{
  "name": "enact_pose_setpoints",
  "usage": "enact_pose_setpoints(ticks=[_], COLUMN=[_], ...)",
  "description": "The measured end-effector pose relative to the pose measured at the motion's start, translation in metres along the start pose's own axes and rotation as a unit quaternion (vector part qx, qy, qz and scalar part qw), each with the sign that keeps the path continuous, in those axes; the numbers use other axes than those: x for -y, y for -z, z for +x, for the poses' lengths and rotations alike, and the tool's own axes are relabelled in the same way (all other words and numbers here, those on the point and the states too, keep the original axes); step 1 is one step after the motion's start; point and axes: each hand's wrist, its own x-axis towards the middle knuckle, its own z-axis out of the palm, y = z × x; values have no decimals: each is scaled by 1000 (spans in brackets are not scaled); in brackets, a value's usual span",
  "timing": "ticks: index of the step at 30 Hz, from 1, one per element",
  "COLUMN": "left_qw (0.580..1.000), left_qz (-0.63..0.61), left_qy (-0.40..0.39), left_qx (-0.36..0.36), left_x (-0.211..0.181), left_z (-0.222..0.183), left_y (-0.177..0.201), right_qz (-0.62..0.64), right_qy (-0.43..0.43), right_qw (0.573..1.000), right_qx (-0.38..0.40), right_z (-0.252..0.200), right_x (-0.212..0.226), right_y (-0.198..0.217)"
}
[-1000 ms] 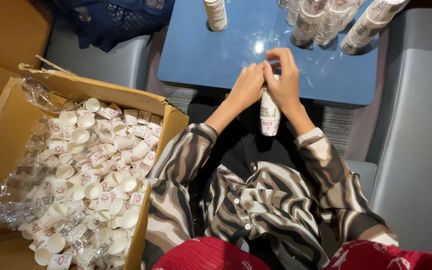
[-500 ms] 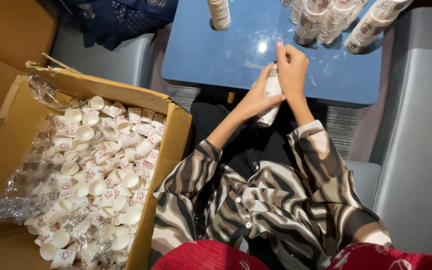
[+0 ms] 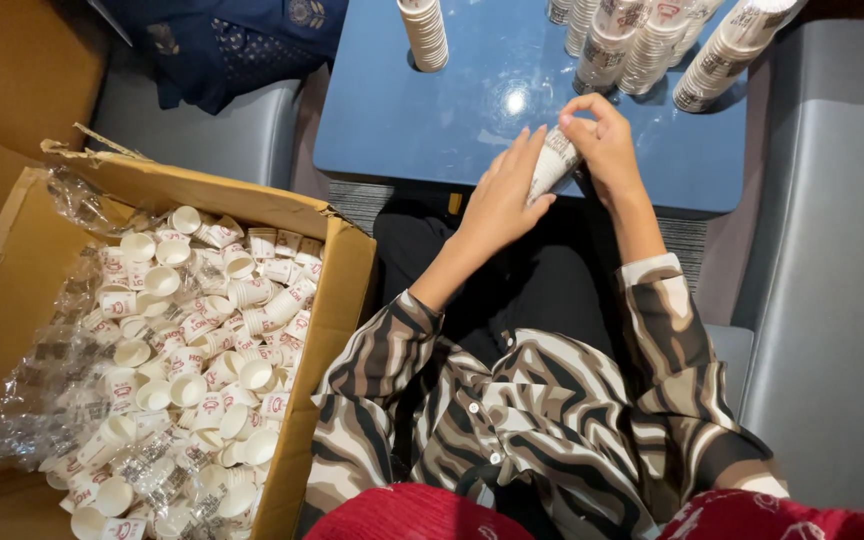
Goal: Sorting and stacking small paper cups from a box onto a table.
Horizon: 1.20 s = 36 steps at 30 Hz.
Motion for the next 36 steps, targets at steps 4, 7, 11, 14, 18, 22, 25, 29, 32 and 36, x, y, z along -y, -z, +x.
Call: enact_pose_setpoints(ticks=[4, 7, 11, 14, 18, 22, 25, 29, 32, 36], left_qw=[992, 994, 992, 989, 988, 940, 868, 912, 924, 945], left_qz=[108, 57, -65, -114, -145, -330, -476, -366, -300, -168], left_qy=[68, 92, 98, 93, 36, 46, 68, 37, 103, 137], left_qx=[15, 1, -43, -35, -34, -75, -119, -182, -212, -246], left_x=[-25, -15, -9, -3, 12, 28, 32, 56, 52, 63], left_z=[1, 0, -1, -2, -3, 1, 3, 39, 74, 128], left_y=[32, 40, 48, 53, 63, 49, 24, -23, -22, -36], right_qz=[55, 15, -44, -48, 13, 131, 360, 437, 420, 356], right_qy=[31, 130, 199, 138, 48, 1, -71, -122, -135, -167], right_qw=[996, 986, 968, 987, 999, 990, 925, 890, 896, 907], right_qx=[-57, -107, -146, -72, -14, -61, -100, -28, -51, -152], right_z=[3, 4, -1, -4, 5, 3, 11, 19, 10, -13], right_x=[-2, 6, -4, -9, -30, -5, -27, -50, -40, -13], right_y=[-5, -9, -17, -23, 2, -17, -21, -29, -30, -25])
